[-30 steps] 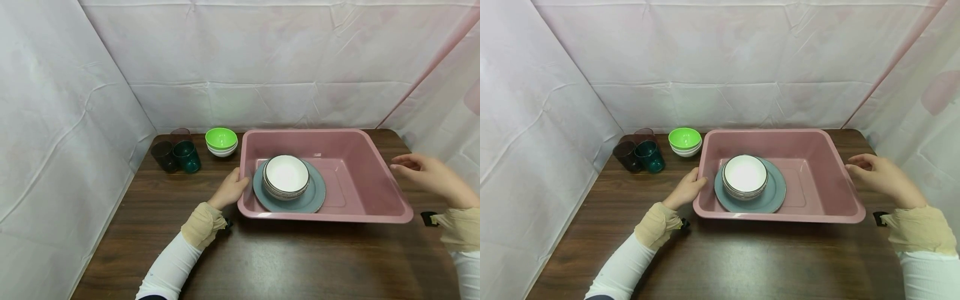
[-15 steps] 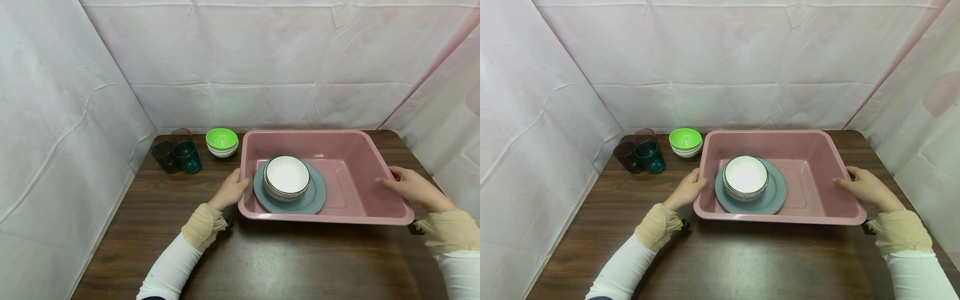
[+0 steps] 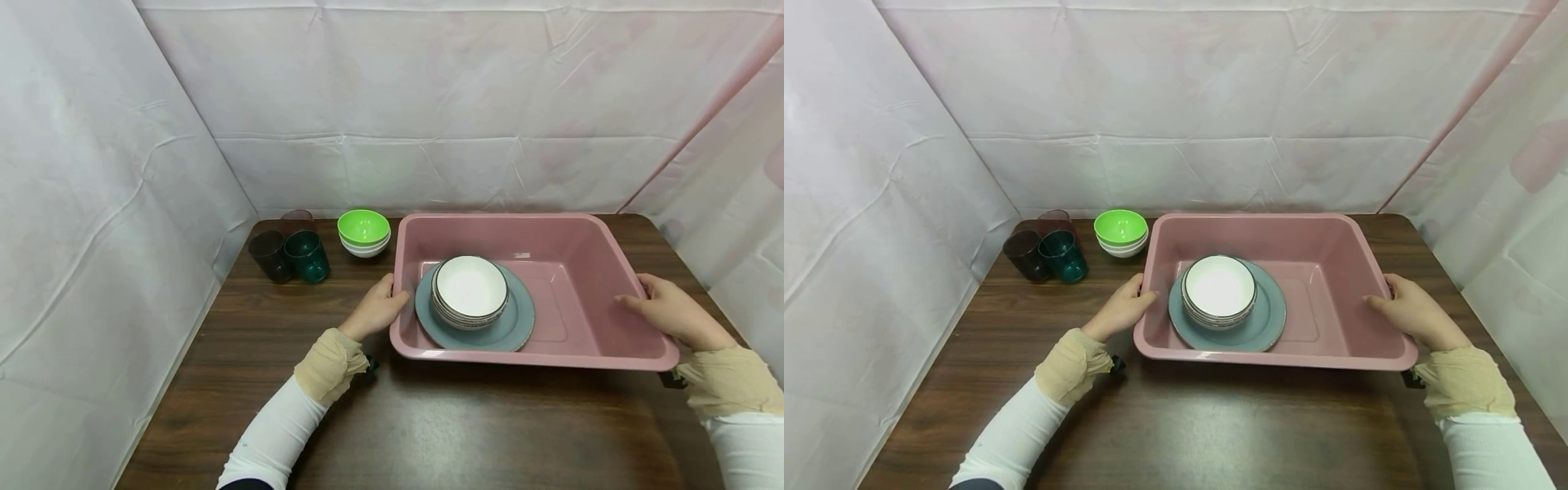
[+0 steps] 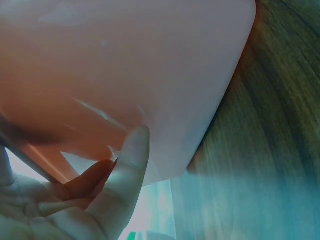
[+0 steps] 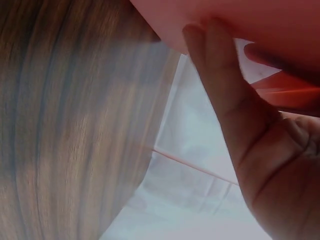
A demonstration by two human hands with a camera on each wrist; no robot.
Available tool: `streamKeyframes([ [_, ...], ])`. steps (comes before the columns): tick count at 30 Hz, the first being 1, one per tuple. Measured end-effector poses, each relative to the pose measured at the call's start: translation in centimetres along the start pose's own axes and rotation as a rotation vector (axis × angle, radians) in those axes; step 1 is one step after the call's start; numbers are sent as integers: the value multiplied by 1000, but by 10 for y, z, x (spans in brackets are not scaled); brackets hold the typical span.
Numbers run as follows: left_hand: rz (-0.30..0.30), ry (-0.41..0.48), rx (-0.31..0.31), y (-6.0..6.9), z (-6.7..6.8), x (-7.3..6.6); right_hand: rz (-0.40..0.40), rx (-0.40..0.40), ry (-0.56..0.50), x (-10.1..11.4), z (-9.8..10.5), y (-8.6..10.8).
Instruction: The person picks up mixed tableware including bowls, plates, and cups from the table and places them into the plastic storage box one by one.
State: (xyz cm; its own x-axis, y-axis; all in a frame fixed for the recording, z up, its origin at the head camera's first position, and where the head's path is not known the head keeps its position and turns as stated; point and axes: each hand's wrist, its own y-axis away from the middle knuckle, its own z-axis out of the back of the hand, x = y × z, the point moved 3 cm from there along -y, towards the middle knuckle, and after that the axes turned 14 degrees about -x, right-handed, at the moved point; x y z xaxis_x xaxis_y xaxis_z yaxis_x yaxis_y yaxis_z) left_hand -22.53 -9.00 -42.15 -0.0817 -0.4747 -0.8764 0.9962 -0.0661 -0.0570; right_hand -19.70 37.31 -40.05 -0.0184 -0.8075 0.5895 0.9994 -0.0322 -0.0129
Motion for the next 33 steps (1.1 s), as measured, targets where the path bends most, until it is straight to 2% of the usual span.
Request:
streamKeyframes([
  [9, 10, -40, 18, -3, 3, -2, 3, -8, -14, 0, -1, 2],
  [14, -1, -57, -14, -10, 8, -4, 13, -9, 10, 0, 0, 1],
  [24, 26, -49, -191, -41, 40, -15, 13, -13, 22, 0, -1, 0],
  [27, 25, -76, -261, -53, 50, -17, 18, -17, 28, 1, -1, 0],
  [31, 27, -127, -351, -70, 60, -13, 18, -22, 27, 2, 0, 1],
  [33, 34, -143, -375, -78, 62, -9, 15, -23, 22, 3, 0, 1],
])
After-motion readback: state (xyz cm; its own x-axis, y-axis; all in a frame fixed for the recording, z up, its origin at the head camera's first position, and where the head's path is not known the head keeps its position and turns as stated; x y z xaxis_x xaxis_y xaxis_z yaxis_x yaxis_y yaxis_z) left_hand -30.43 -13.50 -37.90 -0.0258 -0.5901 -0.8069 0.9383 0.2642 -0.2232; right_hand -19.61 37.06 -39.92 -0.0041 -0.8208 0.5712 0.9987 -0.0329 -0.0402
